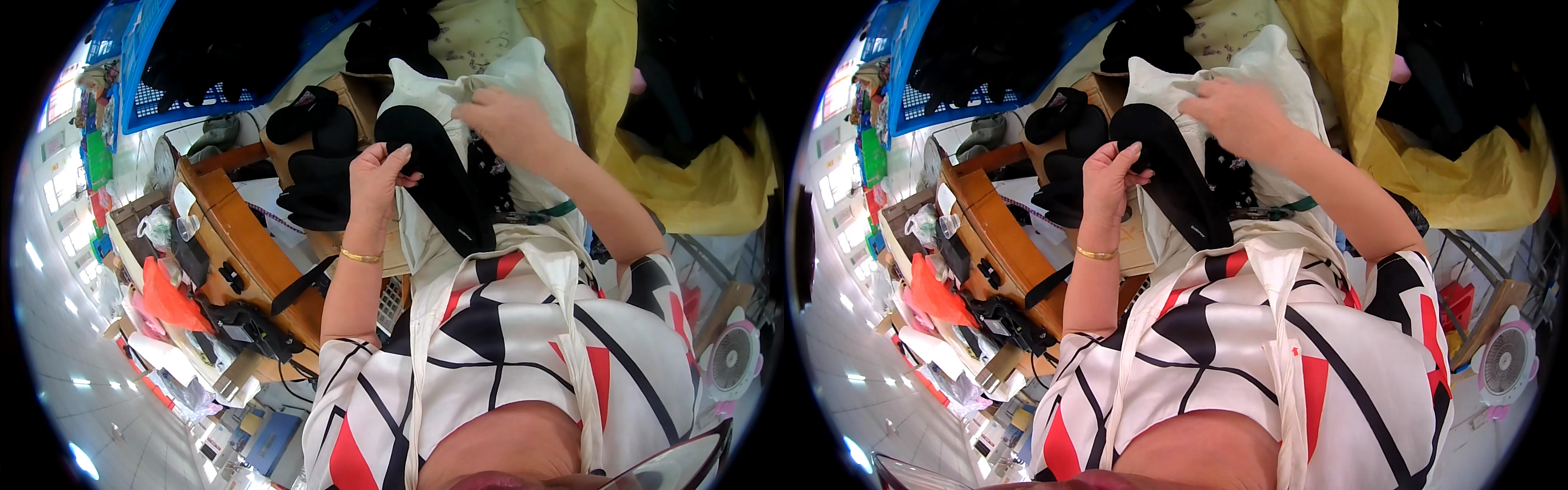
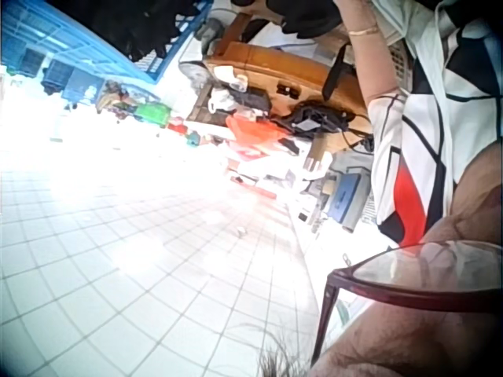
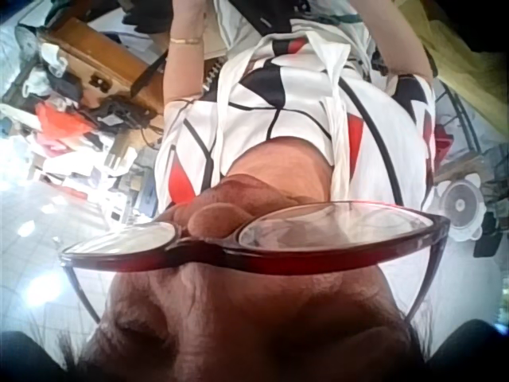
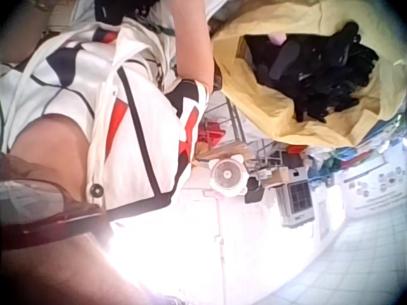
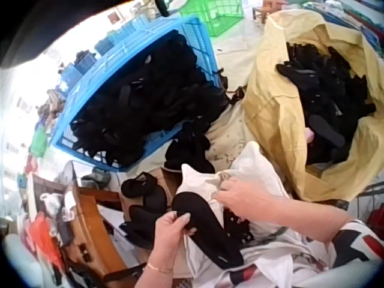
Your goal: The person is seated and sewing a black shoe using a needle and thread. They repeatedly insert the needle into the shoe's upper part and pull the thread through to secure it. The person handles the shoe and thread with both hands, occasionally adjusting the shoe's position on a cushion on their lap.
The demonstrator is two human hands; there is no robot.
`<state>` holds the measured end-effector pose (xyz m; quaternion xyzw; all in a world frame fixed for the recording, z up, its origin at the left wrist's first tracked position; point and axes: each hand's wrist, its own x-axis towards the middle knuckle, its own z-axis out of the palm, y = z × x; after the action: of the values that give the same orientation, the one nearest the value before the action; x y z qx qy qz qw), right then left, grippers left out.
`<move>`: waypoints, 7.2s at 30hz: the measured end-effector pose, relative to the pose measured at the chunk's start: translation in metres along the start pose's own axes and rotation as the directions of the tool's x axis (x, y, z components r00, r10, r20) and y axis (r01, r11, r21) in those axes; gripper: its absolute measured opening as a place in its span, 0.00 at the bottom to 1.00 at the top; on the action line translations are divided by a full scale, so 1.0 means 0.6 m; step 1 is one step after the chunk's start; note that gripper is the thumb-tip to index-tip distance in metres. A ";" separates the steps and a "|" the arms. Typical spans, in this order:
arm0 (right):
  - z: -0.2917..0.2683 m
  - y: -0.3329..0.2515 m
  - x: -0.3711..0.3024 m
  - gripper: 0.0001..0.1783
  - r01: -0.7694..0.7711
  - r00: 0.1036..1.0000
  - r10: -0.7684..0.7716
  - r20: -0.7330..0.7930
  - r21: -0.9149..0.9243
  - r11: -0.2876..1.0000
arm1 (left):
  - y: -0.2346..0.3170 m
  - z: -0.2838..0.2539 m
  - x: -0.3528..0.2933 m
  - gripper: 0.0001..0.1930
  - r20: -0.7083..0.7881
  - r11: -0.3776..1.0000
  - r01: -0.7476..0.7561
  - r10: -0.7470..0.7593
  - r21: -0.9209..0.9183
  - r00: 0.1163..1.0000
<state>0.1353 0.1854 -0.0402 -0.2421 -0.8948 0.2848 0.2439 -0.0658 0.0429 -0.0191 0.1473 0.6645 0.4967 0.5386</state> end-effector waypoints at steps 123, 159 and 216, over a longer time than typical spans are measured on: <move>-0.175 -0.107 -0.136 0.07 -0.354 0.930 0.184 0.317 0.907 0.226 | -0.036 0.136 -0.054 0.12 0.390 0.743 -0.312 0.075 0.592 0.918; -0.059 -0.063 -0.157 0.05 -0.333 0.940 0.209 0.270 0.590 0.735 | -0.057 0.120 -0.079 0.05 0.454 0.891 -0.090 -0.138 0.445 0.880; -0.137 -0.138 -0.223 0.17 -0.291 0.898 0.269 0.348 0.011 0.957 | -0.107 0.093 -0.053 0.07 0.226 0.978 -0.146 0.109 0.151 0.968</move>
<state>0.2605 0.0812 0.0313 -0.3074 -0.8700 0.3824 0.0485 0.0164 0.0178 -0.0493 0.2874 0.6300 0.4543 0.5604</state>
